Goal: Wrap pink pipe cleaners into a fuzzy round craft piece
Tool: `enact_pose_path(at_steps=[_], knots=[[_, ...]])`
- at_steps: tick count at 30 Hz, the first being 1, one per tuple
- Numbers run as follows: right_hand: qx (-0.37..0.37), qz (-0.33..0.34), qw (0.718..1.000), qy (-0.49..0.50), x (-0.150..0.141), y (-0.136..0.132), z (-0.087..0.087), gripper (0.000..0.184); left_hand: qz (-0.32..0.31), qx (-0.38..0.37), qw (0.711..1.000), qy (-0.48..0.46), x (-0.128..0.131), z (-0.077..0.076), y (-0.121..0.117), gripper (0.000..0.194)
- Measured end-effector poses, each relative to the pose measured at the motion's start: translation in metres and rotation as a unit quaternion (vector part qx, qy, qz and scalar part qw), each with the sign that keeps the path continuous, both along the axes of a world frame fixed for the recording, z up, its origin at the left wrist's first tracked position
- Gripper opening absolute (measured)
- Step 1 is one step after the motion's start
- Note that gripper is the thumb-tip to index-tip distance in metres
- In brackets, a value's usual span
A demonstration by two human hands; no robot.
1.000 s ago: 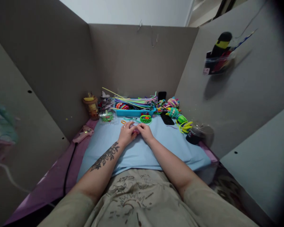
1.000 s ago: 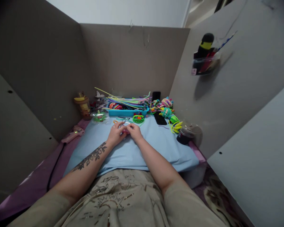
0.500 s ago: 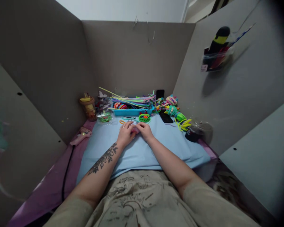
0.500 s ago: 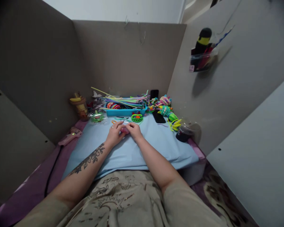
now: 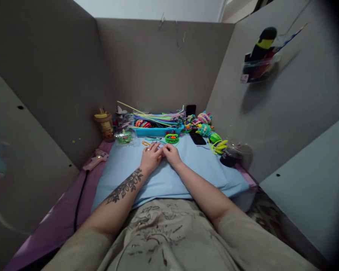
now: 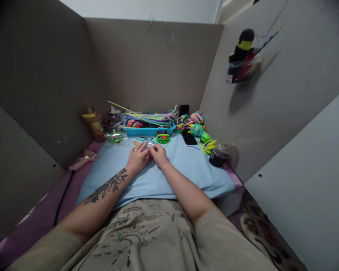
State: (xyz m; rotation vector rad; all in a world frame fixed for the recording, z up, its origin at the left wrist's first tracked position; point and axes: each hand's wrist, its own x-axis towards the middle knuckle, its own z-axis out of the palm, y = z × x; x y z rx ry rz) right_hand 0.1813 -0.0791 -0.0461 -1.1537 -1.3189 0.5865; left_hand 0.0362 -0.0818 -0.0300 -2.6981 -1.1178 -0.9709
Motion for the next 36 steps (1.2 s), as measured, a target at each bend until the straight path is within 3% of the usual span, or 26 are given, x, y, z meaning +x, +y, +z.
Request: enact_pose_path(at_steps=[5, 8, 10, 17, 23, 27, 29, 32, 36], knots=[[-0.008, 0.021, 1.000, 0.010, 0.003, 0.000, 0.004, 0.021, -0.018, -0.035, 0.995, -0.086, -0.004, -0.003, 0.004, 0.038], [-0.001, 0.032, 0.999, 0.011, 0.007, 0.001, 0.006, 0.021, -0.004, -0.080, 0.967, -0.242, -0.011, -0.008, 0.015, 0.035], [0.005, 0.040, 0.999, 0.005, 0.010, 0.003, 0.007, 0.021, 0.021, -0.124, 0.944, -0.305, -0.017, -0.012, 0.025, 0.021], [0.028, 0.068, 0.997, -0.037, 0.016, 0.006, 0.004, 0.022, -0.008, -0.205, 0.923, -0.325, -0.020, -0.021, 0.042, 0.013], [0.038, 0.056, 0.996, -0.053, 0.016, 0.003, 0.002, 0.014, -0.024, -0.236, 0.907, -0.347, -0.021, -0.016, 0.038, 0.017], [0.100, 0.013, 0.989, -0.106, 0.011, -0.004, 0.003, 0.031, -0.026, -0.234, 0.902, -0.361, -0.019, -0.013, 0.032, 0.020], [0.121, 0.020, 0.982, -0.143, 0.009, -0.006, 0.004, 0.027, -0.039, -0.231, 0.904, -0.359, -0.017, -0.011, 0.027, 0.019], [0.097, 0.042, 0.982, -0.158, 0.007, -0.006, 0.004, 0.012, -0.065, -0.221, 0.908, -0.350, -0.015, -0.008, 0.022, 0.014], [0.051, 0.074, 0.986, -0.138, 0.007, -0.004, 0.004, 0.015, -0.085, -0.225, 0.908, -0.344, -0.015, -0.008, 0.022, 0.013]])
